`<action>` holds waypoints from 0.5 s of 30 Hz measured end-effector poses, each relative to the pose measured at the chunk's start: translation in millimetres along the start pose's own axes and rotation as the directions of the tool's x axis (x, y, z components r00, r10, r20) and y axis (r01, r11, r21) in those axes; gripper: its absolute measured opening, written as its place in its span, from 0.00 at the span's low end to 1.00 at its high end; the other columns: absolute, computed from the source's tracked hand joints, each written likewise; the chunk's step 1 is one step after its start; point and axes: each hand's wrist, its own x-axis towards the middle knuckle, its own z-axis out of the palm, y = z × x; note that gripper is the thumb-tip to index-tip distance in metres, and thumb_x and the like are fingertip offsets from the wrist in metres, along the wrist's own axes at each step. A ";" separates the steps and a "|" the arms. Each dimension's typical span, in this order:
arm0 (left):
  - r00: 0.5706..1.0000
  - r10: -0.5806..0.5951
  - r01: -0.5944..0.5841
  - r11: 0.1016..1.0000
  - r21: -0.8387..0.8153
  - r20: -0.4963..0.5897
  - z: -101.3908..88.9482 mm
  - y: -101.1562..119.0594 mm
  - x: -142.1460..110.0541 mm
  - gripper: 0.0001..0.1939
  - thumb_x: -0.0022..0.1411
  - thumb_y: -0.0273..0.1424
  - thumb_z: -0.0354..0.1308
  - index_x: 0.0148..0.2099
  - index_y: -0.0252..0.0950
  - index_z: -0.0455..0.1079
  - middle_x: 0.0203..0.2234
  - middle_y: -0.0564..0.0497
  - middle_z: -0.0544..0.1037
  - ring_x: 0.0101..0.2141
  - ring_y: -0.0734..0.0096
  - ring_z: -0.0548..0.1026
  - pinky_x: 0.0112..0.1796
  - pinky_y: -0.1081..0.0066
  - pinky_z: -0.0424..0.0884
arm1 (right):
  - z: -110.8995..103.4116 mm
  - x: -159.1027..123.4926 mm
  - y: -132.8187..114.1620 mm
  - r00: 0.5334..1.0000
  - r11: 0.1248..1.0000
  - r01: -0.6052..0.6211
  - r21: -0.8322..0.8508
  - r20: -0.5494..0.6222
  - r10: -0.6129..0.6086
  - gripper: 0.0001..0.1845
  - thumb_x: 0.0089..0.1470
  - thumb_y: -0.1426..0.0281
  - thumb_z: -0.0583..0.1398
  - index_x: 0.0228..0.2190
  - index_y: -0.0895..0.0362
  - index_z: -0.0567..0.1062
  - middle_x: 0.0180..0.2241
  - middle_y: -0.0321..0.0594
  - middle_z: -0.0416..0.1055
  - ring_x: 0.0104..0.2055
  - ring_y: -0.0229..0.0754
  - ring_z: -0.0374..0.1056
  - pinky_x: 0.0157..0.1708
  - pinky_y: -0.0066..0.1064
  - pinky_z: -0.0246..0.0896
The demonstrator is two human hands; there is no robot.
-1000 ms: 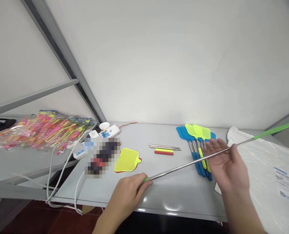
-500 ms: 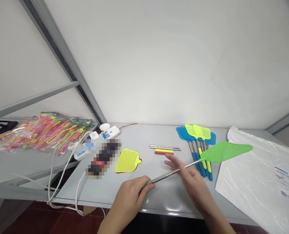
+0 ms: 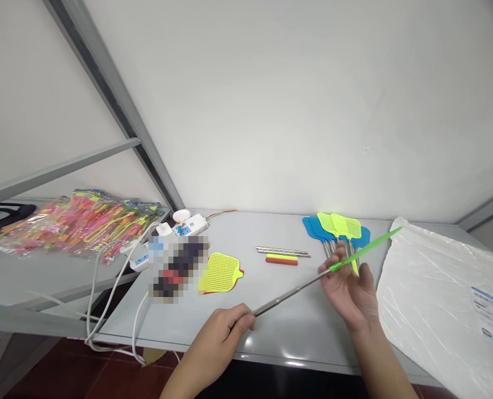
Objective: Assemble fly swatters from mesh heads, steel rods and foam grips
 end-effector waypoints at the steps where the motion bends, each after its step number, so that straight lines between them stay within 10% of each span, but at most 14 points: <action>1: 1.000 -0.010 0.011 1.000 -0.021 0.010 0.0 -0.7 -1.0 0.22 0.70 0.44 0.41 0.33 0.39 0.70 0.27 0.54 0.74 0.30 0.68 0.69 0.32 0.73 0.62 | -2.0 2.8 -2.6 0.998 0.999 0.043 0.008 -0.037 -0.043 0.17 0.45 0.51 0.66 0.36 0.42 0.78 0.33 0.32 0.77 0.37 0.43 0.72 0.47 0.43 0.64; 6: 0.998 -0.039 0.044 0.994 -0.102 0.051 9.0 0.6 1.0 0.23 0.70 0.44 0.41 0.33 0.38 0.70 0.25 0.55 0.70 0.28 0.70 0.66 0.30 0.74 0.60 | 6.2 -0.5 -6.0 0.974 0.979 0.189 -0.079 -0.112 -0.197 0.12 0.46 0.64 0.69 0.36 0.45 0.78 0.38 0.33 0.78 0.39 0.42 0.72 0.49 0.43 0.63; 15: 1.000 0.017 -0.018 0.992 -0.122 -0.007 12.1 19.6 13.5 0.20 0.70 0.44 0.42 0.33 0.38 0.67 0.23 0.56 0.69 0.28 0.70 0.66 0.32 0.72 0.59 | 34.5 -34.5 20.8 0.993 0.987 0.097 -0.129 -0.057 -0.105 0.29 0.50 0.68 0.67 0.54 0.48 0.70 0.49 0.41 0.74 0.52 0.47 0.68 0.56 0.44 0.59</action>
